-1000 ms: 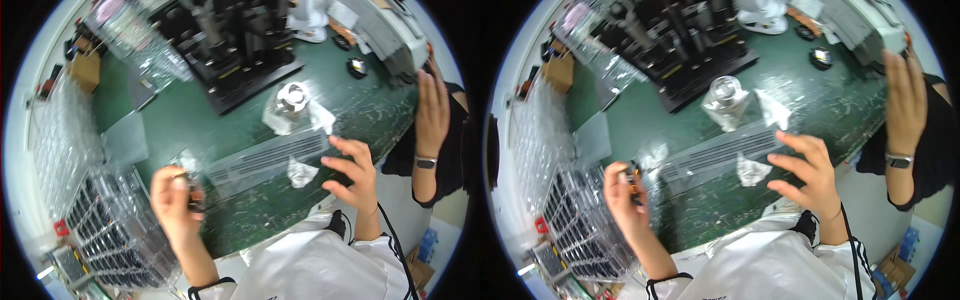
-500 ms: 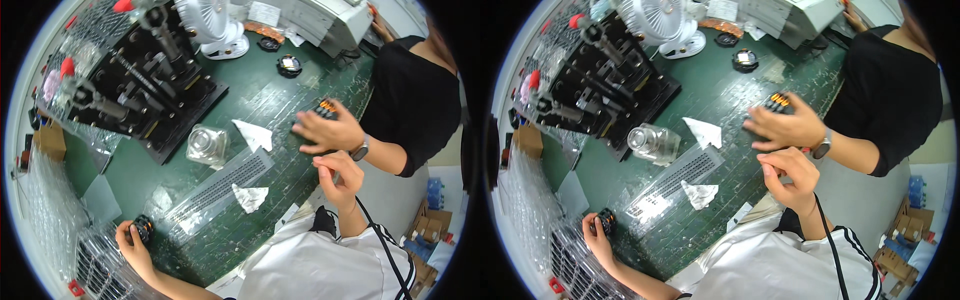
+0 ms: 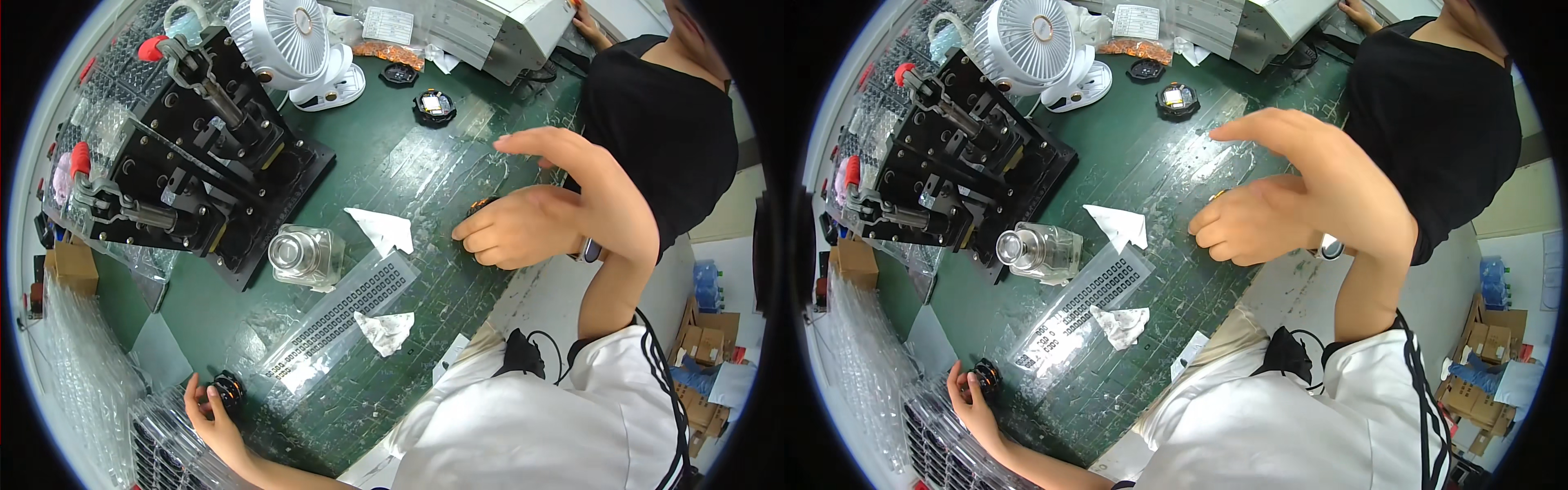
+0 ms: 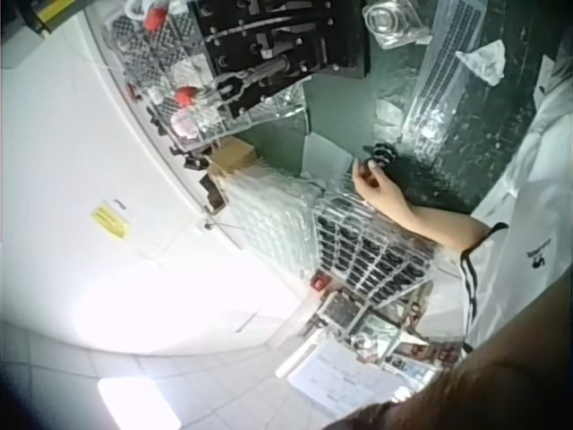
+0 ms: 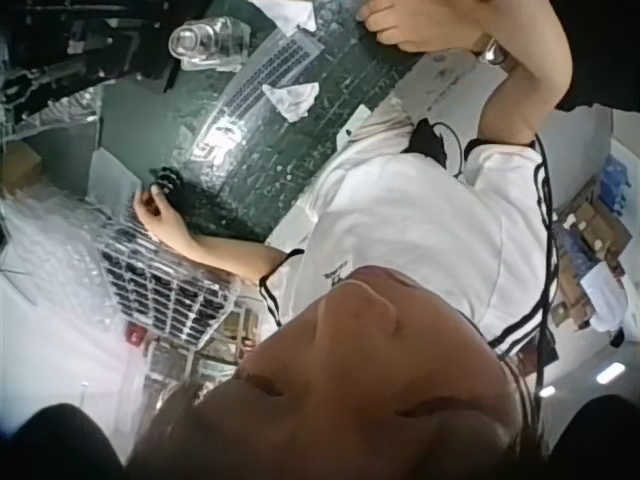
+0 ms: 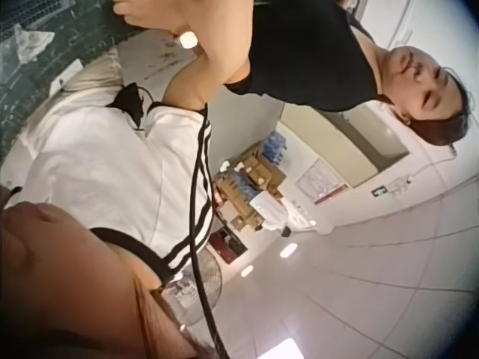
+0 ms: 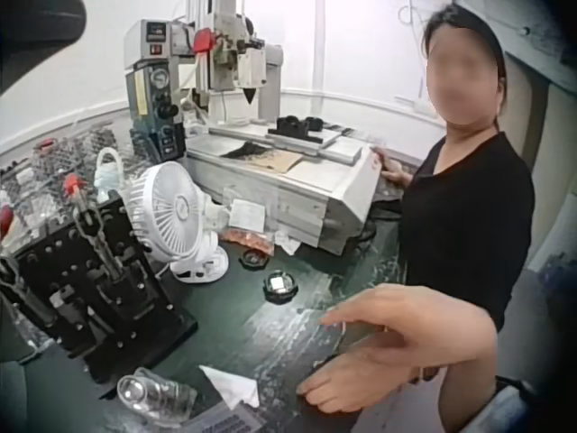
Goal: Assembling and cleaning small electronic digit components at a factory workbench.
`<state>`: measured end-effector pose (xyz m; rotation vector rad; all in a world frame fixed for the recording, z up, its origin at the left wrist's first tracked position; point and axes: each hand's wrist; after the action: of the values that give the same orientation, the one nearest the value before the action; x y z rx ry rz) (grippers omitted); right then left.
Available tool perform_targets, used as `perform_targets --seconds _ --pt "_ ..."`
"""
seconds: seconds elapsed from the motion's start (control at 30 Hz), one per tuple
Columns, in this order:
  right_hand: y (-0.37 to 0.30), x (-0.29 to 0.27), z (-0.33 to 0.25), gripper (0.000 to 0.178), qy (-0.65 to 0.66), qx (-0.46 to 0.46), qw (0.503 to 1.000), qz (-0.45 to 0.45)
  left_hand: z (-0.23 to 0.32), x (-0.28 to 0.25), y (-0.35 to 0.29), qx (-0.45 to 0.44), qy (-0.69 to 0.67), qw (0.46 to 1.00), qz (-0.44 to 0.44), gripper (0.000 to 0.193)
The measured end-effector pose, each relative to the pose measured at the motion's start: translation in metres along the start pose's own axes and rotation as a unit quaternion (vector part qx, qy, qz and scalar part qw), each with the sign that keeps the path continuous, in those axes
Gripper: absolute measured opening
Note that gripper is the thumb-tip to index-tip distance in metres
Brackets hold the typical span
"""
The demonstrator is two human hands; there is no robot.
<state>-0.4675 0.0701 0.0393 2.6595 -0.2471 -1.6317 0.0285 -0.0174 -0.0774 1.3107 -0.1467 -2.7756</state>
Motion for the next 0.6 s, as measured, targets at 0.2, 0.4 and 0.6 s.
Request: perform_targets --seconds 0.2,0.4,0.6 --pt "0.009 -0.003 -0.024 0.045 -0.117 0.024 0.993 -0.008 0.03 -0.003 -0.004 0.029 0.034 0.993 0.105 0.035" --pt "-0.033 0.049 -0.057 0.019 0.047 0.101 0.976 0.189 0.042 -0.002 -0.01 0.033 0.008 0.992 0.125 0.033" --pt "-0.032 0.096 -0.034 0.077 -0.113 0.202 0.966 0.113 0.062 0.003 -0.013 0.058 -0.022 0.989 0.137 0.03"
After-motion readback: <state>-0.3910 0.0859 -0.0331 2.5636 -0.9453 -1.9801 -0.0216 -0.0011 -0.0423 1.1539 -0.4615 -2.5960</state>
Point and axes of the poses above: each hand's wrist, its own y-axis towards the middle knuckle, its own x-axis out of the palm, z = x × y, and after that the axes turned 8 degrees about x, right-handed
